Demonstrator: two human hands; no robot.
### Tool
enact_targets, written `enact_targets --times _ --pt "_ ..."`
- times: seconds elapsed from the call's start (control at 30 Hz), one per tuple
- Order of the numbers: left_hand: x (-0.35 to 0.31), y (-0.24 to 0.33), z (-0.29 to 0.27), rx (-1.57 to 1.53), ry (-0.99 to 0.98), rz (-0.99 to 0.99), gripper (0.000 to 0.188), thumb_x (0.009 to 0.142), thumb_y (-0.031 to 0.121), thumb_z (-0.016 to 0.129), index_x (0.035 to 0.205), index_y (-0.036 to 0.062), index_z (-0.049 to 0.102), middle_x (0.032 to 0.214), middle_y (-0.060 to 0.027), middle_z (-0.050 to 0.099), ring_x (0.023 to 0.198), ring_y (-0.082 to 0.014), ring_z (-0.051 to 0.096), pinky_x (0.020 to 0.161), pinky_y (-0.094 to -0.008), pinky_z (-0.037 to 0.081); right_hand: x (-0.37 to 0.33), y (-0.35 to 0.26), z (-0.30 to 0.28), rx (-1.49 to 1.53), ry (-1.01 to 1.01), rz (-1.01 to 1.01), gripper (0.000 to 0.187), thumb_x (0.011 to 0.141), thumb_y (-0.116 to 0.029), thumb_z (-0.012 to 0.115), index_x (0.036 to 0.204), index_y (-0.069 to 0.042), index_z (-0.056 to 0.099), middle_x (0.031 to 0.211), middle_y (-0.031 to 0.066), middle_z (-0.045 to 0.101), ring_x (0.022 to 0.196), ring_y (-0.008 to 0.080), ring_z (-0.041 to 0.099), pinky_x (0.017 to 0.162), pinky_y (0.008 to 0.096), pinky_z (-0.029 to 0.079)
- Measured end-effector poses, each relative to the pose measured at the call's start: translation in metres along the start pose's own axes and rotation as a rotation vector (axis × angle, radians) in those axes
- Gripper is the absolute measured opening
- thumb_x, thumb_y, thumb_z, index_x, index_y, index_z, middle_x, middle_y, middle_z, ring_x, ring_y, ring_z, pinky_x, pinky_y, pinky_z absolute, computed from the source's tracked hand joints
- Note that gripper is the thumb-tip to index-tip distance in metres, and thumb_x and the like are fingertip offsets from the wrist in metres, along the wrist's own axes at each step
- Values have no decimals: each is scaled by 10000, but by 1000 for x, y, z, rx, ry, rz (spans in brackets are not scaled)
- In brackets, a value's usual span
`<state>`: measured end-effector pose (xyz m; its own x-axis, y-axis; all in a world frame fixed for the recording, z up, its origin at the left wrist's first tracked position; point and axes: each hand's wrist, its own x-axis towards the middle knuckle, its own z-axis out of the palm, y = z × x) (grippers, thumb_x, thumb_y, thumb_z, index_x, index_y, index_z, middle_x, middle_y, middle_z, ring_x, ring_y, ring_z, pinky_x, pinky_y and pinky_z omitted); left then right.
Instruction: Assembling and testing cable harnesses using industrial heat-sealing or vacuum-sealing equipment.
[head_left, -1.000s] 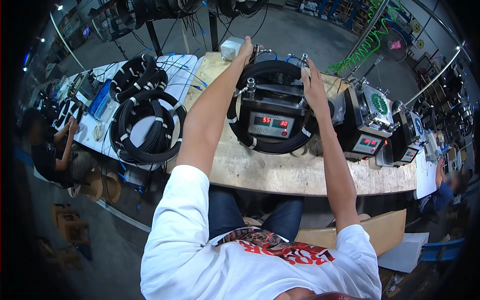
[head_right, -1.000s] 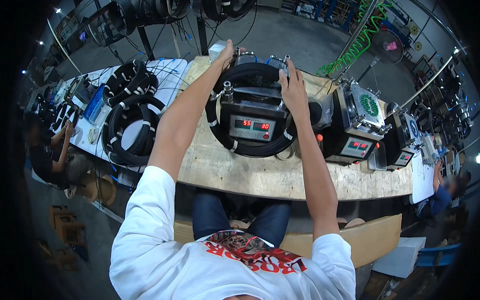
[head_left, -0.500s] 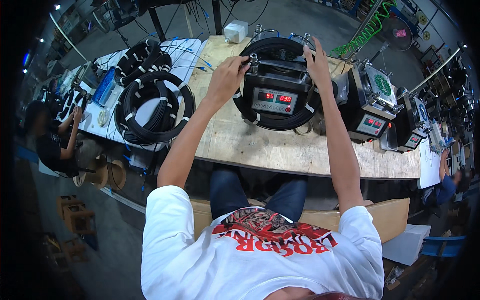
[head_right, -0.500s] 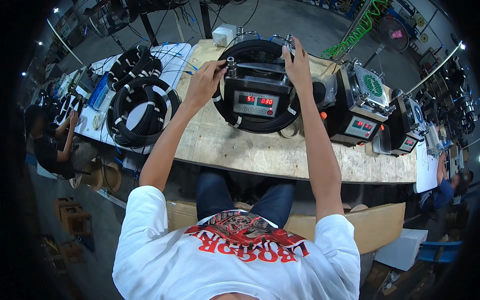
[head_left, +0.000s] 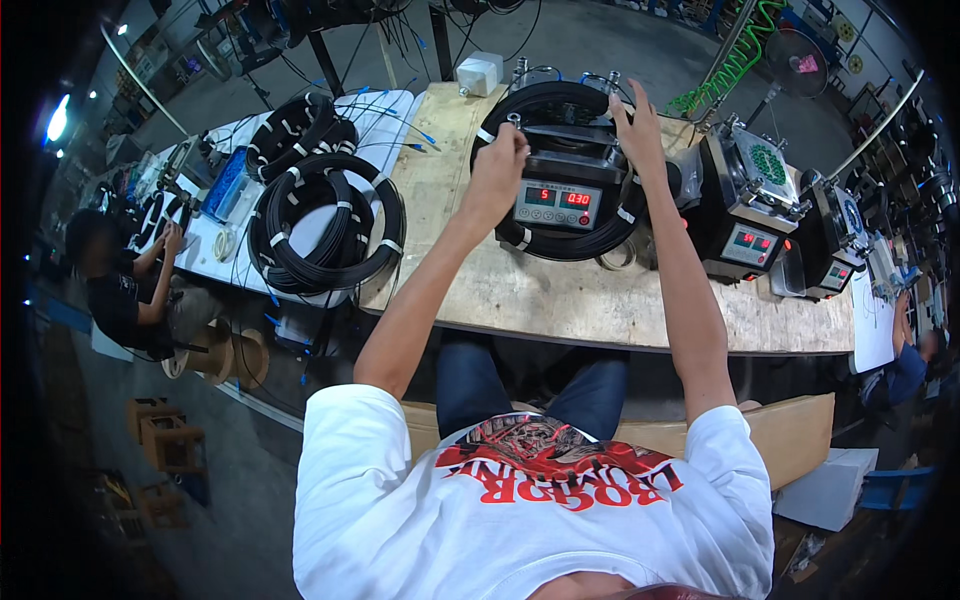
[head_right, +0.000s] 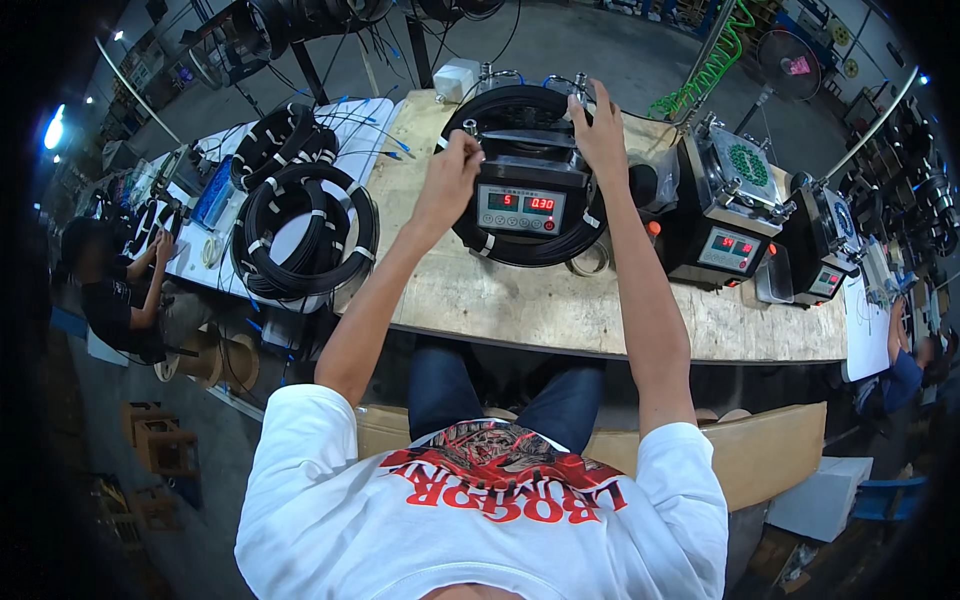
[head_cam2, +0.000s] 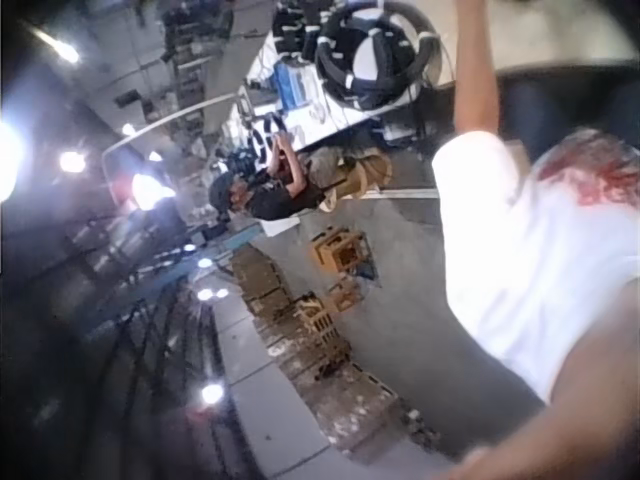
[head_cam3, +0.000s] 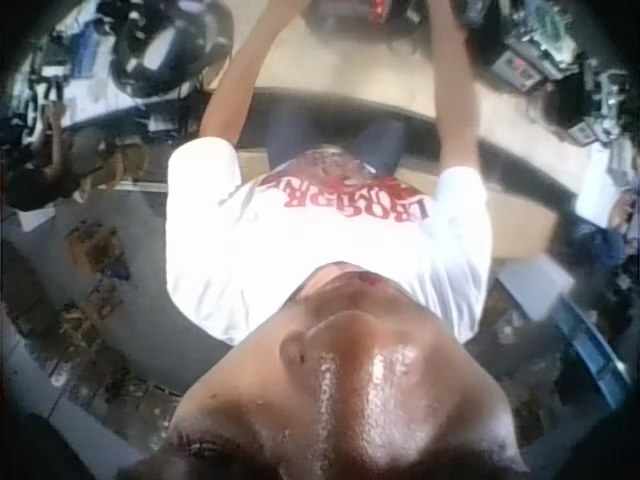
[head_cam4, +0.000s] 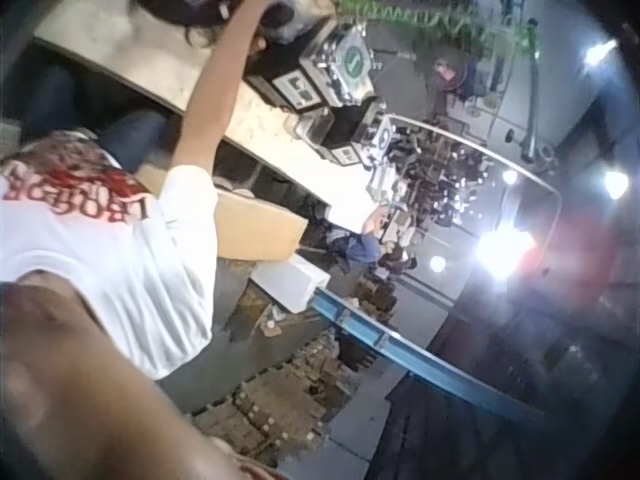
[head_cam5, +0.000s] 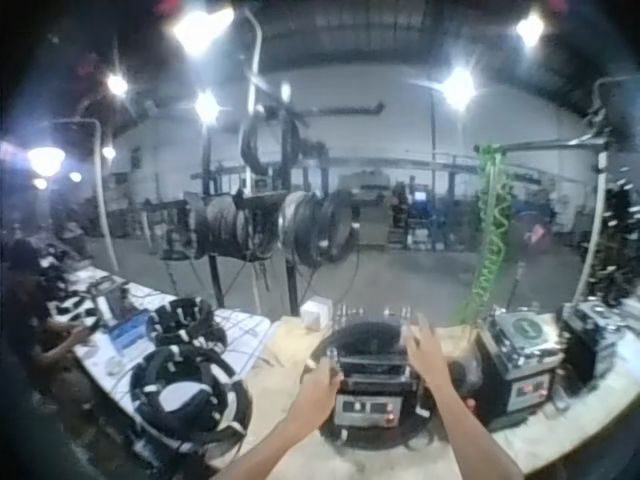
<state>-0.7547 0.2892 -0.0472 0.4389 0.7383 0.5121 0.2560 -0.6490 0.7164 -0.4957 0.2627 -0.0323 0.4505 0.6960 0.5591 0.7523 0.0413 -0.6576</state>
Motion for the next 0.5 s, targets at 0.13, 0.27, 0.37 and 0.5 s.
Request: enact_targets --times 0.13,0.27,0.37,0.5 --pt "2 -4 8 -80 44 130 111 944 10 611 1001 -24 522 806 -162 642 747 -282 666 680 -367 497 -6 -5 -4 66 73 -25 471 1012 -332 535 1418 -101 471 1267 283 538 1176 451 546 997 476 447" --pt "7 -10 -4 188 149 187 380 829 218 782 1113 32 613 1009 -156 625 1011 -335 581 885 -433 458 -7 6 -8 85 233 -38 376 1003 -189 533 1363 -84 511 1180 263 546 1081 435 565 946 478 459" --pt "15 -26 -8 423 278 138 857 707 510 850 1410 177 488 1183 -199 494 1168 -413 457 1020 -486 364 -18 9 -11 -13 372 -35 367 965 -203 585 1308 -83 536 1173 264 531 1062 434 564 943 476 452" --pt "24 -68 -8 201 169 78 968 705 544 847 1501 195 421 1136 -196 496 1140 -414 491 992 -483 405 -63 -5 -12 -195 418 -22 320 948 -264 626 1173 -46 558 1052 221 583 986 402 596 892 476 459"
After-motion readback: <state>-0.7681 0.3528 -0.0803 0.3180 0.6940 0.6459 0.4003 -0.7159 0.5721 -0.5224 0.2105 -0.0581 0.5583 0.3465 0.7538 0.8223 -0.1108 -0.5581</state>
